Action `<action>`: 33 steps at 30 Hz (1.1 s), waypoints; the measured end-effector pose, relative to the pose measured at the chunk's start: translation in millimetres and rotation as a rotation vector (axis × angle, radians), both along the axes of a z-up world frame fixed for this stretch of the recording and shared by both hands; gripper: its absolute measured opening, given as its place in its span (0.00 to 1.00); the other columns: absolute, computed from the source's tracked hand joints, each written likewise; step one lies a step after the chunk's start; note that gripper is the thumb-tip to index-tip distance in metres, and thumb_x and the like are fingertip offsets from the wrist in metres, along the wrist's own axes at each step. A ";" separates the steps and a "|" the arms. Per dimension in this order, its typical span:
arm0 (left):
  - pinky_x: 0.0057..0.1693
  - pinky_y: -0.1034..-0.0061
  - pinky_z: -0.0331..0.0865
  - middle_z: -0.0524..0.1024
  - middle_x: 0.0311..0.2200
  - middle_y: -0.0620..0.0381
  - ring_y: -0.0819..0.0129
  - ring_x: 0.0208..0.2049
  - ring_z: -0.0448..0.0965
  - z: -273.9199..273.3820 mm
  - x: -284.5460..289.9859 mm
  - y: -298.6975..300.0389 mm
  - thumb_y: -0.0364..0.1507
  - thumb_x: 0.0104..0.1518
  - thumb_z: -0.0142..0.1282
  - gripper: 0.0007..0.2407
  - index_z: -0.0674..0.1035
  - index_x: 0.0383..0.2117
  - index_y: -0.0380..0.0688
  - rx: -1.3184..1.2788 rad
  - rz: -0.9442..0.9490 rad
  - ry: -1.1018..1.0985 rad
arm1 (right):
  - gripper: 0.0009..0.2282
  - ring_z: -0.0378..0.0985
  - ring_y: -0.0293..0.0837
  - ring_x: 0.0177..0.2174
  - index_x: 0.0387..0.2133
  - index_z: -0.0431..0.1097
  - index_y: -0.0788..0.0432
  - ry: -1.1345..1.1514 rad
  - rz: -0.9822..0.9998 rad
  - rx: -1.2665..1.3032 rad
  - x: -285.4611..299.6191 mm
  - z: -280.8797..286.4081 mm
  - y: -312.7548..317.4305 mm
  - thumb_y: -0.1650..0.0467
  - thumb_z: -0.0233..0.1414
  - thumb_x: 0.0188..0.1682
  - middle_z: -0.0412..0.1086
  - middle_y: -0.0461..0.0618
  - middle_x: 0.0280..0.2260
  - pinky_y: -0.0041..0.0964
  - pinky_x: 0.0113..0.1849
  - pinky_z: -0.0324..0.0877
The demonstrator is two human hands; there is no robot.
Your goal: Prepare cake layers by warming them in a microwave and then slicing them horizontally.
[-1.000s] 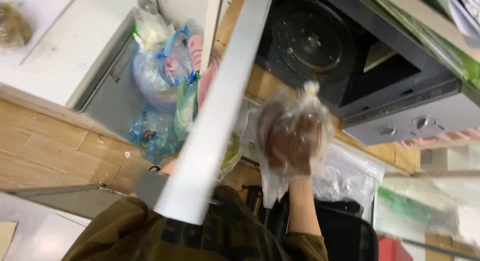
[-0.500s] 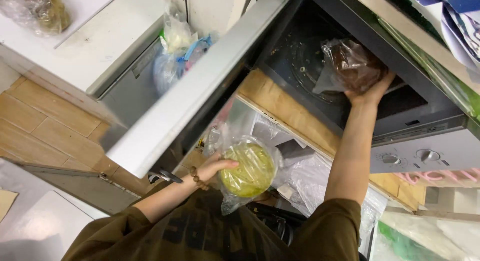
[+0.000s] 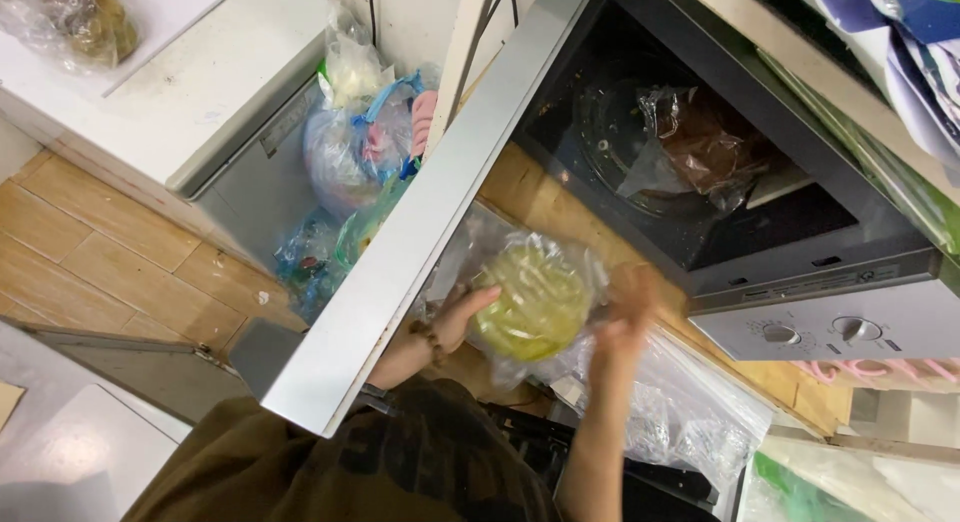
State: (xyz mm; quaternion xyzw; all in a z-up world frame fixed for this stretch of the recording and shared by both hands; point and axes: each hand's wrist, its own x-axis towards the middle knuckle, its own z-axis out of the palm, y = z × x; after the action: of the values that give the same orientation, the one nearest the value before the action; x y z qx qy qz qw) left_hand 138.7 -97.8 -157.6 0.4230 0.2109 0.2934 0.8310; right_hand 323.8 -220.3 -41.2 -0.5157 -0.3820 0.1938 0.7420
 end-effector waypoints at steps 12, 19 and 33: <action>0.57 0.66 0.69 0.76 0.48 0.47 0.63 0.51 0.75 -12.9 -84.1 58.1 0.39 0.64 0.52 0.18 0.74 0.52 0.36 0.158 -0.046 0.030 | 0.39 0.57 0.57 0.67 0.71 0.47 0.60 -0.111 -0.175 0.151 66.1 59.2 135.8 0.70 0.65 0.50 0.52 0.60 0.68 0.52 0.67 0.55; 0.47 0.77 0.71 0.76 0.37 0.53 0.70 0.40 0.76 13.6 -202.6 66.0 0.30 0.67 0.57 0.09 0.78 0.42 0.34 0.283 0.012 0.104 | 0.46 0.51 0.65 0.65 0.68 0.48 0.61 -0.876 -0.610 -0.276 86.2 62.4 215.2 0.57 0.73 0.46 0.49 0.69 0.65 0.57 0.65 0.50; 0.73 0.62 0.57 0.59 0.72 0.48 0.57 0.72 0.60 147.1 -104.9 20.2 0.34 0.59 0.64 0.34 0.59 0.71 0.41 0.761 -0.824 -0.105 | 0.15 0.69 0.53 0.45 0.52 0.67 0.63 -0.254 -0.901 0.148 97.6 -47.5 -37.0 0.66 0.53 0.57 0.64 0.58 0.51 0.46 0.45 0.69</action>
State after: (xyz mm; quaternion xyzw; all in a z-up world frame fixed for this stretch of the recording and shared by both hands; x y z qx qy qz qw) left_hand 33.9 -77.6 -10.4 0.7250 -0.1339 0.0206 0.6753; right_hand 421.3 -257.3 -88.7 -0.5956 -0.2209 -0.2395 0.7342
